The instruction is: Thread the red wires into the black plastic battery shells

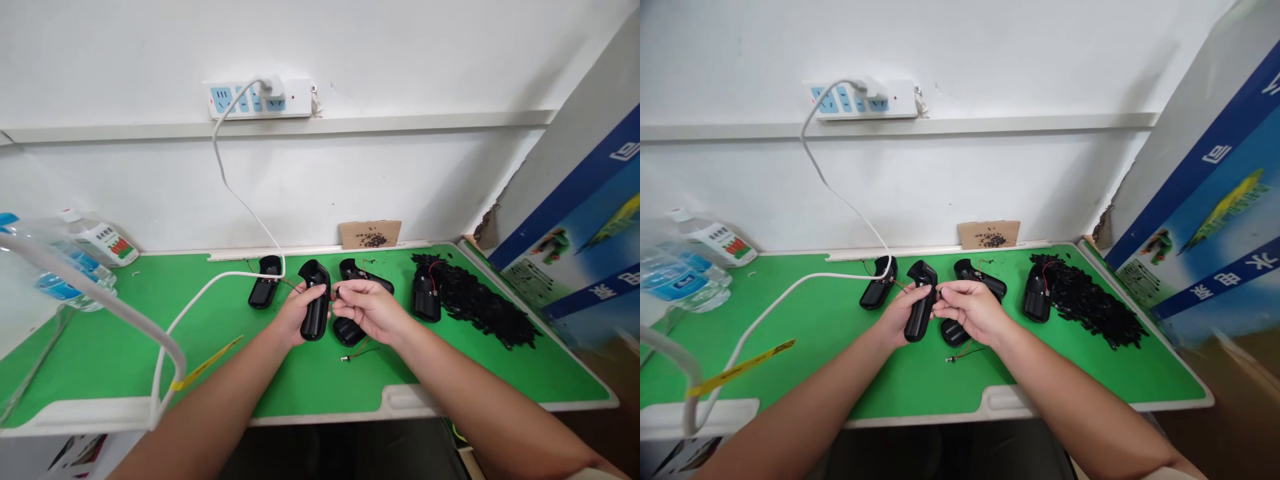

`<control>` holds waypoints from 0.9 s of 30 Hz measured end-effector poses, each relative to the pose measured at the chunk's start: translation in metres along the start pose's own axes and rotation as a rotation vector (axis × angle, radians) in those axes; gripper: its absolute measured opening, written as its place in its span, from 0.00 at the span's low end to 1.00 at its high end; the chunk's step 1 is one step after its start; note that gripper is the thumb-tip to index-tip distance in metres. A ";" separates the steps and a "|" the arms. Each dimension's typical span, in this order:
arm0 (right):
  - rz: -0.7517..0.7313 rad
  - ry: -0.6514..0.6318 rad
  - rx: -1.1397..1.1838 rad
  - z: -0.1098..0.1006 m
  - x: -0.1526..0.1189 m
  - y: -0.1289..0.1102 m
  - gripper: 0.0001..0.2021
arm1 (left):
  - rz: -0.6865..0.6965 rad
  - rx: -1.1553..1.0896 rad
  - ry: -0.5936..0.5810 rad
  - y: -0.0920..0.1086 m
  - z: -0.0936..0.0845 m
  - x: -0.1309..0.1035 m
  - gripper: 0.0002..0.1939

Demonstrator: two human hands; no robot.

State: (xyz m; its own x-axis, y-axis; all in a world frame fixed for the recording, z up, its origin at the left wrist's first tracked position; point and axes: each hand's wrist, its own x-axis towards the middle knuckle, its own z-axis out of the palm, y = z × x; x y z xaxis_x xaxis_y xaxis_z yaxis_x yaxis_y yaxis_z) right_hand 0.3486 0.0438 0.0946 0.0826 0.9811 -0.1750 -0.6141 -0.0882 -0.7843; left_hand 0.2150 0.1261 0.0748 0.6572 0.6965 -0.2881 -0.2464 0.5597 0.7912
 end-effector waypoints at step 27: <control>-0.105 0.219 -0.050 0.007 0.007 0.016 0.23 | 0.063 0.103 0.113 -0.006 0.009 -0.011 0.21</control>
State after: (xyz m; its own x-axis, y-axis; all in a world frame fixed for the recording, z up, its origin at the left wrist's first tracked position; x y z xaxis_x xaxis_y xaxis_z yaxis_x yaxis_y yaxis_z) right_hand 0.3342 0.0507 0.0848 0.3157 0.9249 -0.2118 -0.5539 -0.0016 -0.8325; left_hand 0.2152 0.1108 0.0775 0.5572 0.7779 -0.2906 -0.2066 0.4688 0.8588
